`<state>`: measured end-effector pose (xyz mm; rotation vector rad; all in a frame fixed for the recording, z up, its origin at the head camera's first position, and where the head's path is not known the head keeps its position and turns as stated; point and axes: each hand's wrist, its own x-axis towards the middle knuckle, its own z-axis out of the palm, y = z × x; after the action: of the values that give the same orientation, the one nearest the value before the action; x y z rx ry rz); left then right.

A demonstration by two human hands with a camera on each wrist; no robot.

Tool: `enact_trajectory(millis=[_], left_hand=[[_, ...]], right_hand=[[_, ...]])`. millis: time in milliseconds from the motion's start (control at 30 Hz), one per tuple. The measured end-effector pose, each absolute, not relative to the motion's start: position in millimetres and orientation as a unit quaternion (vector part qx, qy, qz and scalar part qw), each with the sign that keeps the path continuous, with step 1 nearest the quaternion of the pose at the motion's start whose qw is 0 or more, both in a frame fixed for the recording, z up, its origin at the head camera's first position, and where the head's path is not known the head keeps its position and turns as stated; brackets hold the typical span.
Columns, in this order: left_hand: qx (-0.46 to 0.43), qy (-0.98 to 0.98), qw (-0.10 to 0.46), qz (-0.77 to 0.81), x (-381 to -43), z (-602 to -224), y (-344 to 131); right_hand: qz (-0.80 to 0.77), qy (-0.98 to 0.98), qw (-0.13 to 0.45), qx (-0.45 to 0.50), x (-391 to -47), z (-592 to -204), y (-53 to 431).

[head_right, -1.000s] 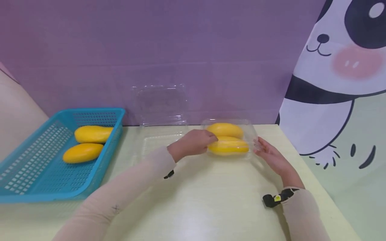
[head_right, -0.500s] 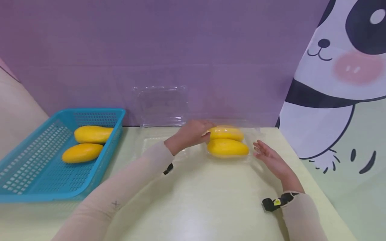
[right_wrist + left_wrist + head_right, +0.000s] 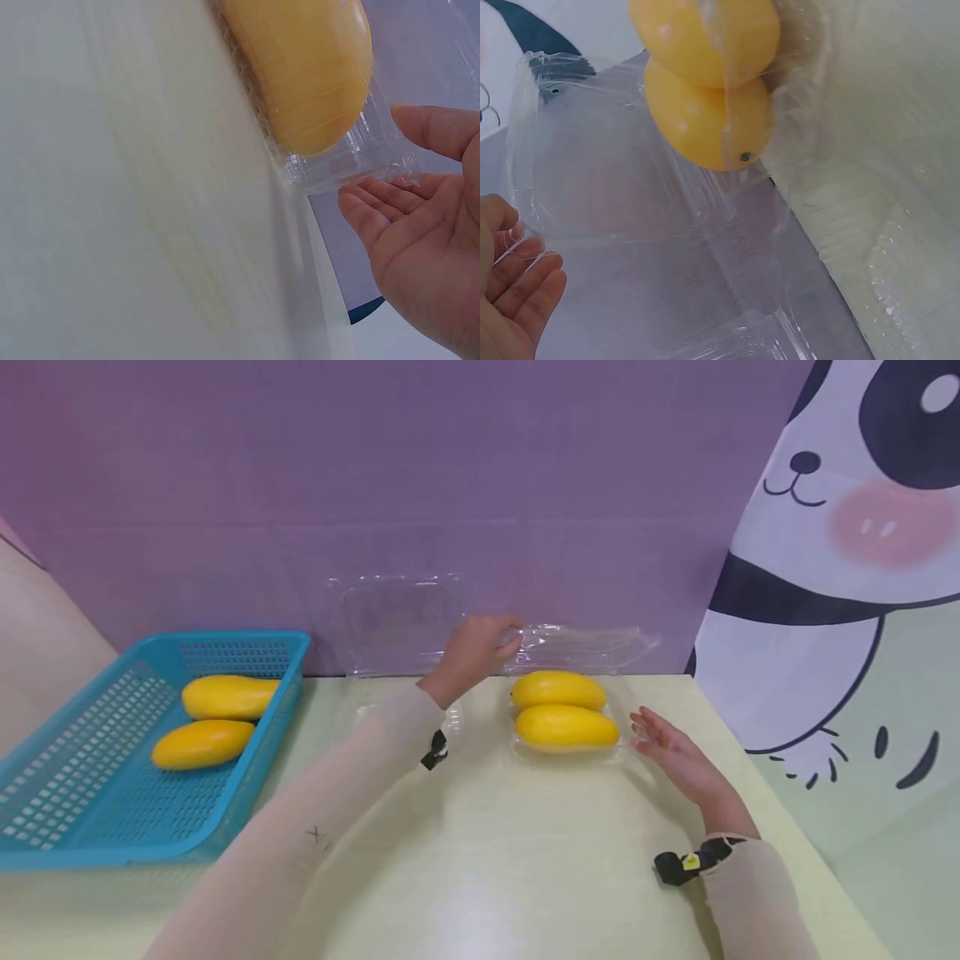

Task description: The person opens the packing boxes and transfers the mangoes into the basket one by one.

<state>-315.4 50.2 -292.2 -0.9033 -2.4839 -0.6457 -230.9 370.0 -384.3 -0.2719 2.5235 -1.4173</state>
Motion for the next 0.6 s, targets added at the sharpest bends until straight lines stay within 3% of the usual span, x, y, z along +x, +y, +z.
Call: enact_trajectory(millis=[267,600], left_hand=[[-0.242,-0.879,0.177,-0.371,-334.0,-294.3,49.3],[-0.208,-0.872,0.157,-0.414,-350.7,-290.3,50.1]], right_hand=[[-0.483,0.862,0.118,-0.092,-231.4,-385.7,371.3],[-0.475,0.867,0.116,-0.098,-229.3,-385.8,369.8]])
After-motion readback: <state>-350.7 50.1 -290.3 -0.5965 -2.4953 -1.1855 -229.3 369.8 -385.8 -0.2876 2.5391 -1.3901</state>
